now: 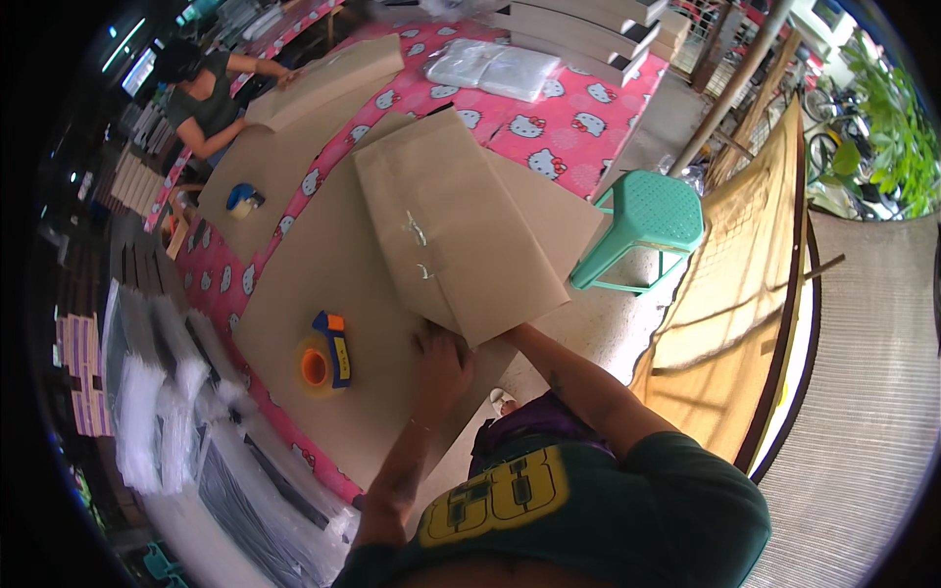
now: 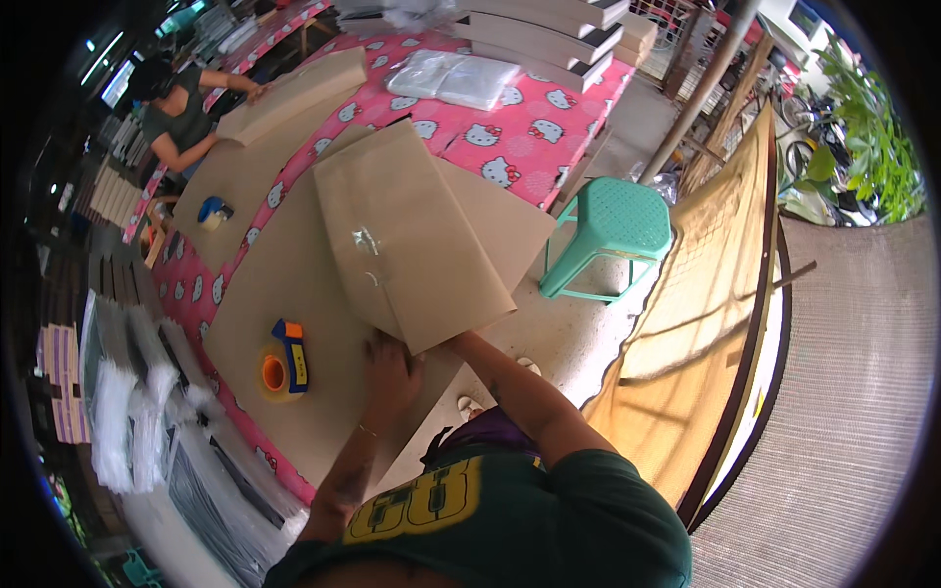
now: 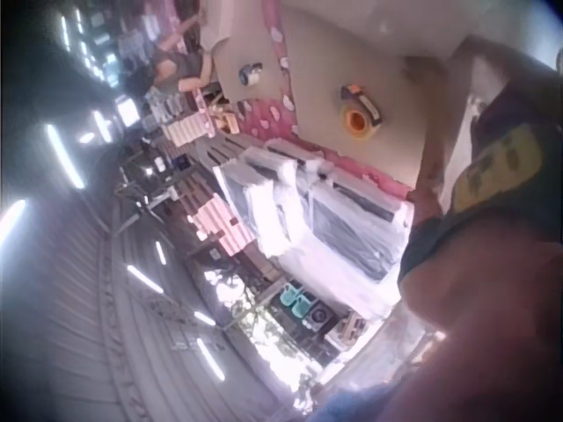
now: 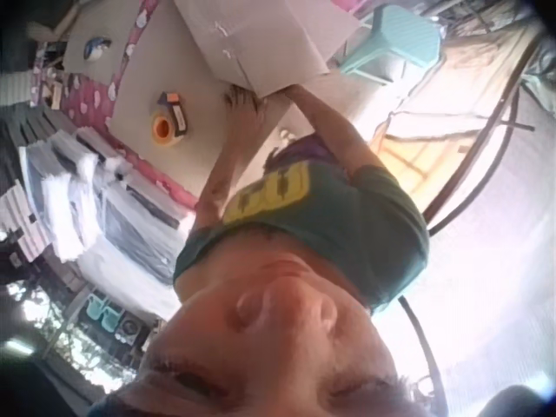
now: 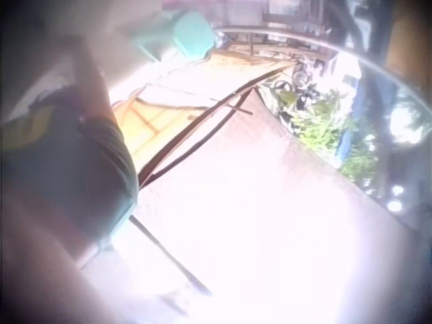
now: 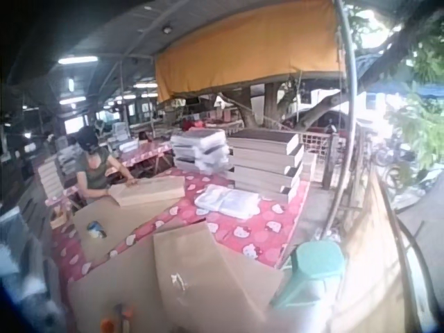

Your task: The person wraps packages by placing framed items and other flat objects inside brown paper, folding the paper over them, and securing the edges with a handheld tape dispenser.

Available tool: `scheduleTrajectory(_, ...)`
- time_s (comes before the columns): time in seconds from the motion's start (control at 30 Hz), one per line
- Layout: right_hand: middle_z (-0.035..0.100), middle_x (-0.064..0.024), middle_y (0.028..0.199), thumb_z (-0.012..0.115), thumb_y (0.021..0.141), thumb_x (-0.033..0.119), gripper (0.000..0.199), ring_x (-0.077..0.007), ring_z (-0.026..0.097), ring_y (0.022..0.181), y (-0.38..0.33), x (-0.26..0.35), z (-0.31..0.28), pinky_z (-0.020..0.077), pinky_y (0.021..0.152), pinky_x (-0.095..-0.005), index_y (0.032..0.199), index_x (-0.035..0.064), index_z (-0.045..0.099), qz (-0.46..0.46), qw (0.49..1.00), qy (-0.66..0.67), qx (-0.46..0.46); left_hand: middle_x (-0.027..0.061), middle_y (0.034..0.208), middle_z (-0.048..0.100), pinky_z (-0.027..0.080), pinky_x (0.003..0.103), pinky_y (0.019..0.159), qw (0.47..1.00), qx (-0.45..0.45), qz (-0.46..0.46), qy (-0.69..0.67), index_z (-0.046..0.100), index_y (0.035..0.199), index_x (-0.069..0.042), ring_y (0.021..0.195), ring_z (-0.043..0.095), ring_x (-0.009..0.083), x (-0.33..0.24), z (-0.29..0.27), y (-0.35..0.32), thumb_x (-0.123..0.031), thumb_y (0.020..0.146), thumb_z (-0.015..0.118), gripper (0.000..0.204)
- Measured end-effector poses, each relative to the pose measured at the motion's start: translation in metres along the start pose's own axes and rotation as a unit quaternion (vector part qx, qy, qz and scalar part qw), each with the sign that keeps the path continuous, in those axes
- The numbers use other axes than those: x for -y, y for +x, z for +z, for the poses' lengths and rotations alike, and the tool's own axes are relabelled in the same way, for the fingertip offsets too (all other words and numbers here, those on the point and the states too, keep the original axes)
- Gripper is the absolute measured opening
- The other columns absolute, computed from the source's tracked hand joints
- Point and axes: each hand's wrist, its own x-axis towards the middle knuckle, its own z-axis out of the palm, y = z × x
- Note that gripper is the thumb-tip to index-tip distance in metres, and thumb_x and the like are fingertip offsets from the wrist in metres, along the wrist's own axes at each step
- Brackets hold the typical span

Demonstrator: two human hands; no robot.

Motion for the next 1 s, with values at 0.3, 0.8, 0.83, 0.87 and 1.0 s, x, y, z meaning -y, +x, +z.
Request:
scheduleTrajectory(0.3, 0.054, -0.0141, 0.139, 0.061, 0.088, 0.014, 0.051, -0.0265, 0.046, 0.134, -0.048, 0.044, -0.12, 0.0358, 0.111, -0.0418, 0.139, 0.0125, 0.054, -0.186, 0.911, 0.079, 0.359, 0.0348, 0.134, 0.048, 0.03, 0.062, 0.107, 0.994, -0.002, 0.056, -0.096, 0.04, 0.14, 0.01, 0.121, 0.05, 0.0498, -0.065, 0.032, -0.009, -0.053, 0.09, 0.061, 0.083)
scheduleTrajectory(0.8, 0.034, -0.0002, 0.156, 0.08, 0.071, 0.039, 0.092, -0.0187, 0.033, 0.144, 0.098, -0.007, -0.213, 0.0282, 0.113, -0.0576, 0.15, 0.0316, 0.032, -0.374, 0.848, -0.318, 0.2, 0.0295, 0.101, 0.066, 0.053, 0.046, 0.078, 0.962, -0.094, -0.254, -0.03, 0.063, 0.112, 0.006, 0.094, 0.065, 0.0421, -0.124, 0.065, 0.087, -0.012, 0.09, 0.063, 0.028)
scheduleTrajectory(0.83, 0.035, -0.0007, 0.155, 0.08, 0.071, 0.039, 0.092, -0.0189, 0.033, 0.143, 0.099, -0.011, -0.208, 0.0279, 0.113, -0.0578, 0.15, 0.0295, 0.033, -0.377, 0.854, -0.305, 0.187, 0.0282, 0.101, 0.066, 0.052, 0.047, 0.079, 0.949, -0.152, -0.272, -0.044, 0.063, 0.111, 0.006, 0.094, 0.065, 0.042, -0.133, 0.067, 0.077, -0.012, 0.09, 0.063, 0.028)
scheduleTrajectory(0.87, 0.036, -0.0011, 0.154, 0.079, 0.071, 0.039, 0.092, -0.0192, 0.034, 0.143, 0.098, -0.016, -0.204, 0.0276, 0.113, -0.0579, 0.149, 0.0274, 0.033, -0.378, 0.861, -0.293, 0.174, 0.027, 0.101, 0.066, 0.052, 0.047, 0.08, 0.933, -0.21, -0.287, -0.06, 0.063, 0.11, 0.005, 0.095, 0.065, 0.0419, -0.142, 0.069, 0.07, -0.013, 0.09, 0.063, 0.027)
scheduleTrajectory(1.0, 0.04, -0.0022, 0.15, 0.079, 0.072, 0.043, 0.09, -0.0189, 0.036, 0.141, 0.096, -0.03, -0.196, 0.0279, 0.112, -0.0577, 0.148, 0.0235, 0.035, -0.4, 0.879, -0.232, 0.114, 0.027, 0.12, 0.059, 0.044, 0.051, 0.095, 0.977, -0.182, -0.077, -0.085, 0.053, 0.129, 0.002, 0.109, 0.057, 0.047, -0.178, 0.075, 0.07, -0.023, 0.093, 0.063, 0.045)
